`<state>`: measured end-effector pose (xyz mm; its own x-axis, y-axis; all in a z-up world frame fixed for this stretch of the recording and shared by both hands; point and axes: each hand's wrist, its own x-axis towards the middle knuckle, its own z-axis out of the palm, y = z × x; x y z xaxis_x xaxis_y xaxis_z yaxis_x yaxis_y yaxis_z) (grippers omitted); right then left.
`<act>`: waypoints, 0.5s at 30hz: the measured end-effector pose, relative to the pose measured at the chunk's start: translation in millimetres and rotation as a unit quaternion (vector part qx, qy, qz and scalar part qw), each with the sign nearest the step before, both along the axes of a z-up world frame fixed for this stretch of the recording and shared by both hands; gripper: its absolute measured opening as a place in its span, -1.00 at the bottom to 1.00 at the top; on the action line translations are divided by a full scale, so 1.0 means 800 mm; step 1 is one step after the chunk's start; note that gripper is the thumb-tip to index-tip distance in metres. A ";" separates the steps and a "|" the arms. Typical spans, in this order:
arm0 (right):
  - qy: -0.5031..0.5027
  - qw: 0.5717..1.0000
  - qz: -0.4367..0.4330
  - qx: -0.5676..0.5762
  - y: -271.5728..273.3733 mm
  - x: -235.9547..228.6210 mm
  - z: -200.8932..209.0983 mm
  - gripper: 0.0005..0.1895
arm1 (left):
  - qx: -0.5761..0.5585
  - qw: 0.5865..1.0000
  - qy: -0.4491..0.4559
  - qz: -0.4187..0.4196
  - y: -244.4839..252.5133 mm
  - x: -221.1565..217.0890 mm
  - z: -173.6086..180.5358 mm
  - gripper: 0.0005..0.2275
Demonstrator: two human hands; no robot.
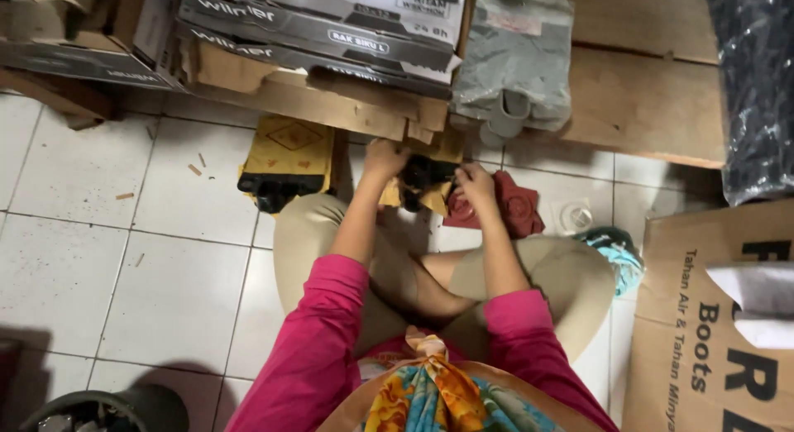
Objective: The person sits on the floor and organizes various items, including plastic-wrapped packages, red plastic parts, and small yellow paper bags. They pick up, inspect, and place items into a cardboard box or onto a nearby surface.
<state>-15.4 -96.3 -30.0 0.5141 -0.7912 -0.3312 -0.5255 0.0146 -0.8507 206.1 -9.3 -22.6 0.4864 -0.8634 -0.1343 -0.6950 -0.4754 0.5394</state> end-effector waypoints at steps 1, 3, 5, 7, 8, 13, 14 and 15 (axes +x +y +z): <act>-0.052 0.996 -0.053 0.053 0.002 0.003 -0.014 -0.59 | 0.024 0.995 0.058 0.083 -0.004 0.020 -0.036 -0.59; -0.101 0.984 -0.105 0.102 0.007 0.004 -0.028 -0.56 | 0.044 0.978 0.118 0.164 -0.011 0.041 -0.083 -0.54; -0.171 0.954 -0.146 0.198 0.010 0.005 -0.027 -0.44 | 0.057 0.958 0.178 0.215 -0.015 0.046 -0.106 -0.55; -0.182 0.950 -0.147 0.209 0.009 0.011 -0.016 -0.43 | 0.060 0.950 0.195 0.237 -0.016 0.040 -0.088 -0.58; -0.191 0.943 -0.150 0.228 0.015 0.013 -0.013 -0.41 | 0.070 0.940 0.211 0.260 -0.009 0.037 -0.081 -0.61; -0.197 0.935 -0.167 0.244 0.013 0.033 -0.013 -0.18 | 0.026 0.937 0.236 0.256 0.023 0.018 0.011 -0.69; -0.215 0.926 -0.179 0.252 0.009 0.039 -0.018 -0.20 | 0.031 0.938 0.228 0.257 0.017 0.021 -0.001 -0.72; -0.216 0.926 -0.179 0.252 0.009 0.039 -0.015 -0.20 | 0.031 0.939 0.227 0.257 0.016 0.023 -0.001 -0.72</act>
